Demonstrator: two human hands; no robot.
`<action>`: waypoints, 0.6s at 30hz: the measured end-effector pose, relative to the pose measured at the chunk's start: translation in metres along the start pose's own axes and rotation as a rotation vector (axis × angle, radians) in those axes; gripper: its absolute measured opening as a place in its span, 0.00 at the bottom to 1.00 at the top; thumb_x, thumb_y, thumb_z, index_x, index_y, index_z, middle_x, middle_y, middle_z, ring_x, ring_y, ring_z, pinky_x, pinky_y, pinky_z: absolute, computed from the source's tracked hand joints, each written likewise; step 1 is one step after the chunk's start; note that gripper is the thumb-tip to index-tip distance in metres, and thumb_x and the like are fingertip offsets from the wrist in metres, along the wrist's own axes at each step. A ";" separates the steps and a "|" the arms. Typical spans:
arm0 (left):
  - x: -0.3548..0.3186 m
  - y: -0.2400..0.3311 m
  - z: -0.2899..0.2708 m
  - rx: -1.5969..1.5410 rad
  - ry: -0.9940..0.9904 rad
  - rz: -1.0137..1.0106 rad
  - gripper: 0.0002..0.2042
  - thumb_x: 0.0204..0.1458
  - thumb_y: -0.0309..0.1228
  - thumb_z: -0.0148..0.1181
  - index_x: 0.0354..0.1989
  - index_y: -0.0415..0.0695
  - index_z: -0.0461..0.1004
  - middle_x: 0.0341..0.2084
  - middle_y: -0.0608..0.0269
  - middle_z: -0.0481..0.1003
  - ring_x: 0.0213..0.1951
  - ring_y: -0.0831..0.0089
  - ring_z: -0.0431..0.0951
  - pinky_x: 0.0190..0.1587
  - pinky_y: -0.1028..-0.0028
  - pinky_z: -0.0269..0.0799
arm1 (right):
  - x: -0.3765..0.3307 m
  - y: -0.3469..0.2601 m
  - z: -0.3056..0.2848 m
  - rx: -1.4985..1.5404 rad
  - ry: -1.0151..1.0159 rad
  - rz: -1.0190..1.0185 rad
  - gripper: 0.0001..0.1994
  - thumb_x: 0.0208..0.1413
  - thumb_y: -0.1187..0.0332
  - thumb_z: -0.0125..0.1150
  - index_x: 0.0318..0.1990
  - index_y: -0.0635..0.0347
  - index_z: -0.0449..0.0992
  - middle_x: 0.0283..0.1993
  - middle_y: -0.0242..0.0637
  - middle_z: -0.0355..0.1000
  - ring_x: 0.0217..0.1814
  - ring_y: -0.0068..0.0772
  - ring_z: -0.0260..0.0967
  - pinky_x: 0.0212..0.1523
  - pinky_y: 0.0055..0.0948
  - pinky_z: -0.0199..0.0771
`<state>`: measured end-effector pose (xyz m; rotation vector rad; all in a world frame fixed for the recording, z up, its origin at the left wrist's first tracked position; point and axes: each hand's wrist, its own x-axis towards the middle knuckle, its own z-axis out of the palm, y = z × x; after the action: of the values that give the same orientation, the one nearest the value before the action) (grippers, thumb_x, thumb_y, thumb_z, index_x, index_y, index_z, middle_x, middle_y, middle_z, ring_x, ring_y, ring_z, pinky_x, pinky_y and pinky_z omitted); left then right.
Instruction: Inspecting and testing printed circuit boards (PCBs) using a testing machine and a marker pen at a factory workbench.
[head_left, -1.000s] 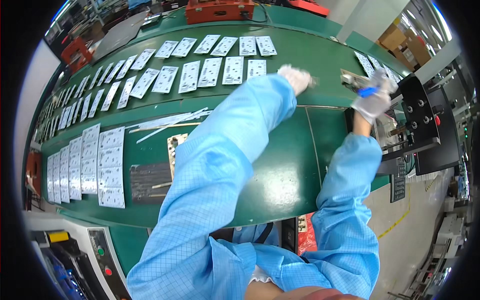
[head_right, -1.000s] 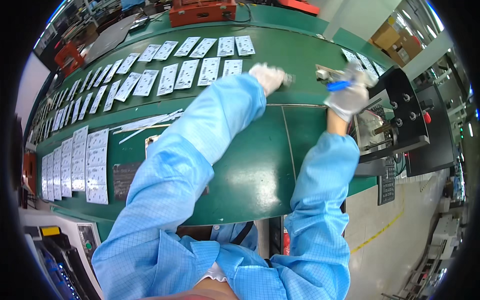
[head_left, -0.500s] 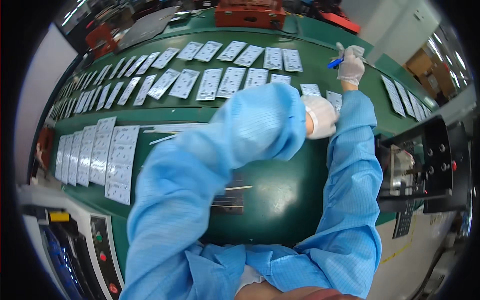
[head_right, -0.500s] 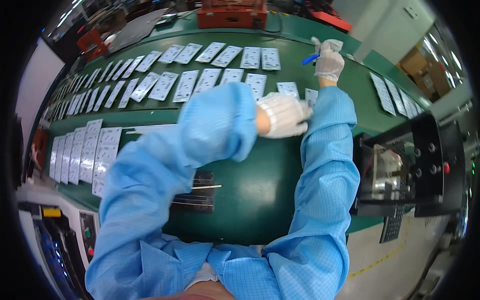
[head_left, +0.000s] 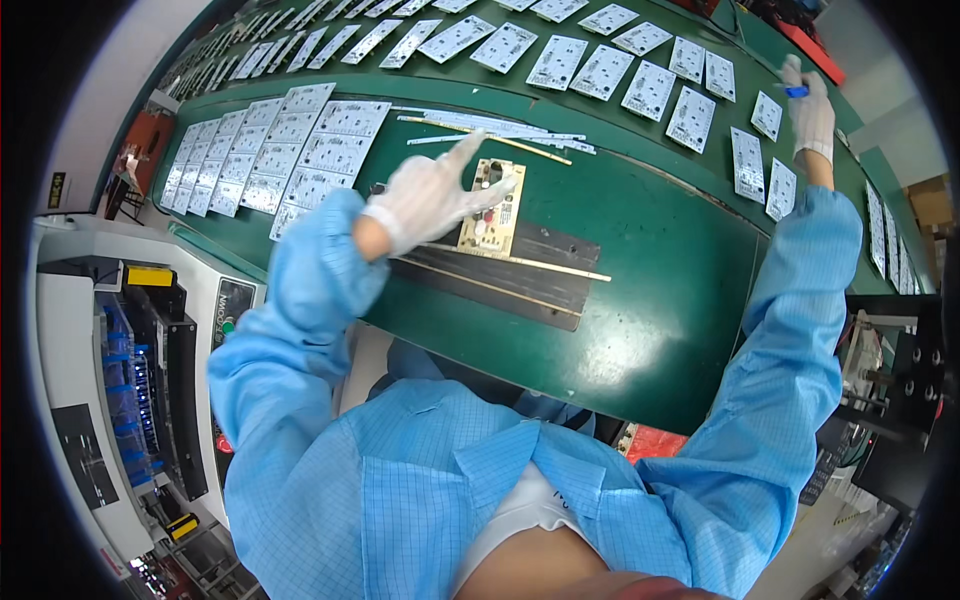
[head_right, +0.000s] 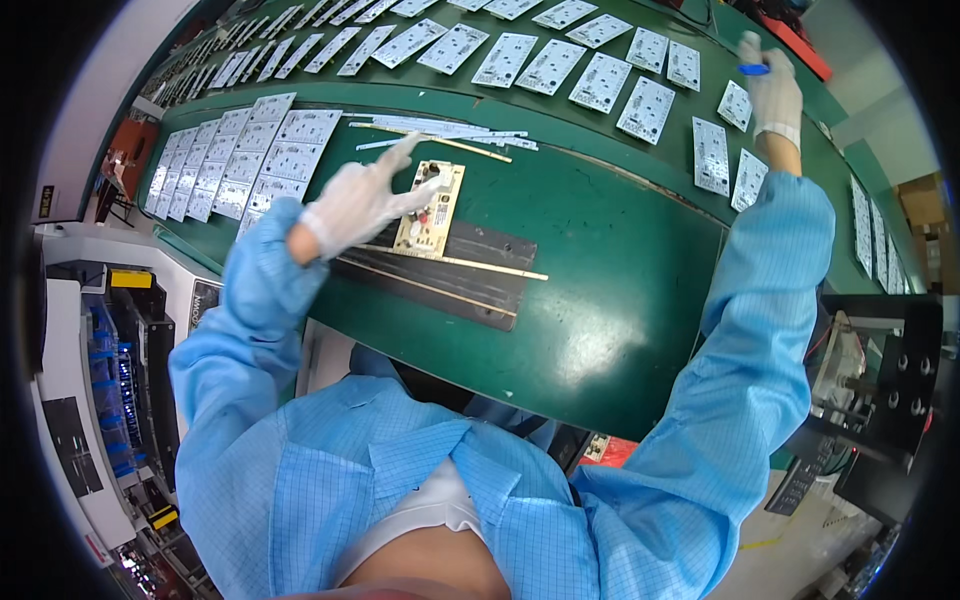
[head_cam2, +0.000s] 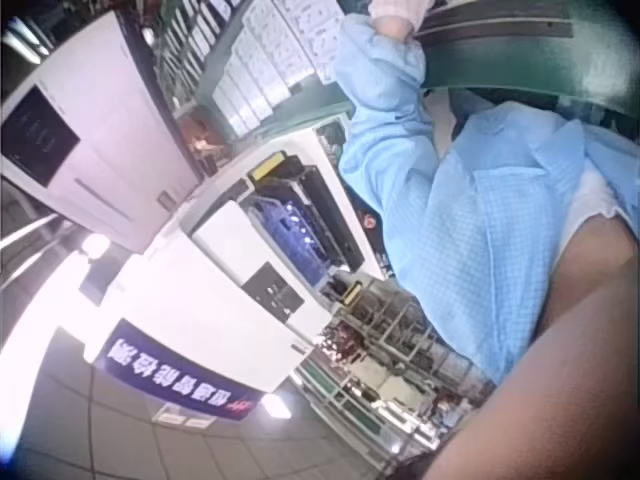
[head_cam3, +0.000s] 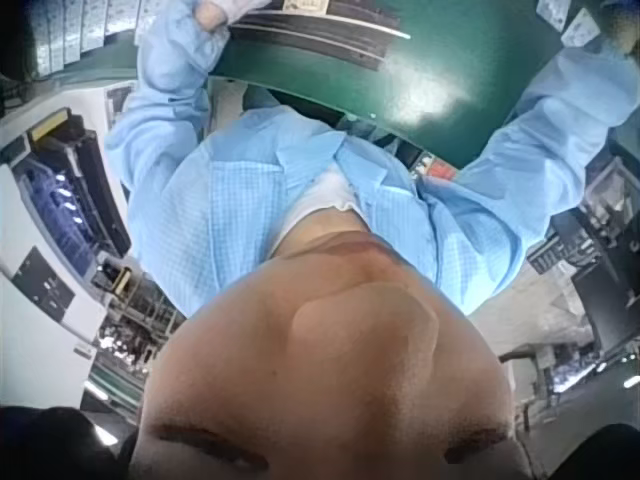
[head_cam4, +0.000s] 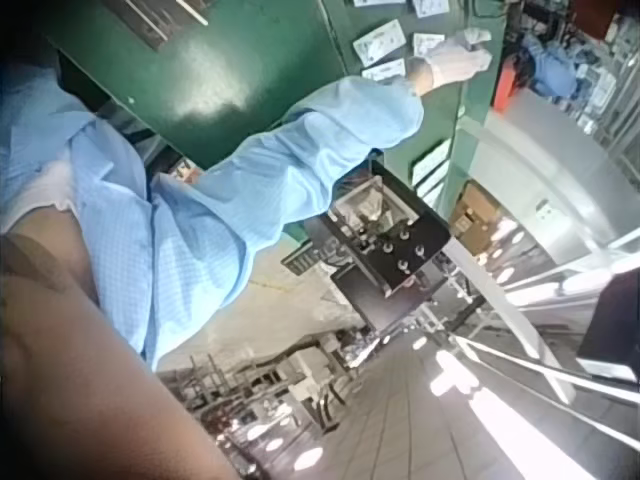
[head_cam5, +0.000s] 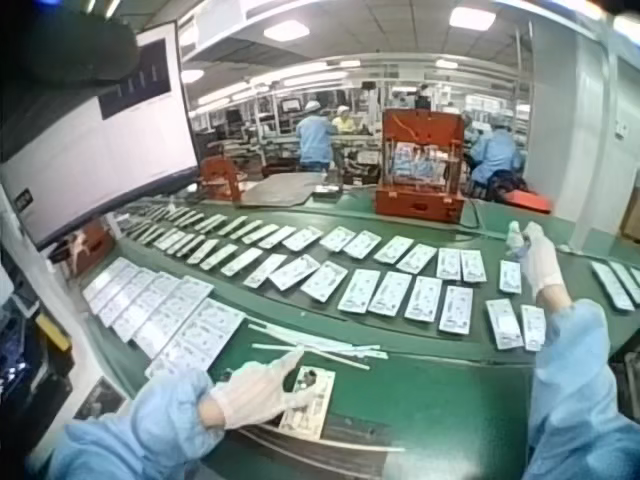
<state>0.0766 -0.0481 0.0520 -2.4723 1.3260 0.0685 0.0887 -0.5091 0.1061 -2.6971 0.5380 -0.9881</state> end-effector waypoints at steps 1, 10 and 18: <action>0.007 0.008 0.011 -0.003 0.152 0.033 0.20 0.55 0.33 0.46 0.57 0.66 0.59 0.47 0.35 0.63 0.28 0.59 0.75 0.28 0.66 0.72 | -0.024 -0.023 -0.008 0.156 -0.118 -0.018 0.22 0.56 0.48 0.47 0.33 0.62 0.70 0.36 0.47 0.72 0.39 0.44 0.70 0.39 0.35 0.67; 0.039 -0.003 0.059 -0.718 0.557 -0.044 0.20 0.45 0.30 0.55 0.49 0.41 0.67 0.53 0.36 0.61 0.54 0.47 0.62 0.57 0.65 0.59 | -0.276 -0.183 0.013 0.347 -0.335 -0.656 0.19 0.42 0.68 0.63 0.44 0.61 0.71 0.27 0.41 0.70 0.36 0.45 0.69 0.42 0.38 0.68; 0.013 0.010 0.029 -1.336 0.618 0.220 0.15 0.57 0.30 0.42 0.51 0.40 0.67 0.44 0.52 0.72 0.47 0.64 0.72 0.51 0.73 0.65 | -0.304 -0.180 -0.003 0.207 -0.306 -0.618 0.16 0.42 0.69 0.61 0.41 0.59 0.71 0.38 0.39 0.71 0.44 0.42 0.69 0.49 0.36 0.67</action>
<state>0.0794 -0.0544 0.0195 -3.5591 2.3479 0.3730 -0.0807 -0.2219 -0.0088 -2.7834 -0.4574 -0.6682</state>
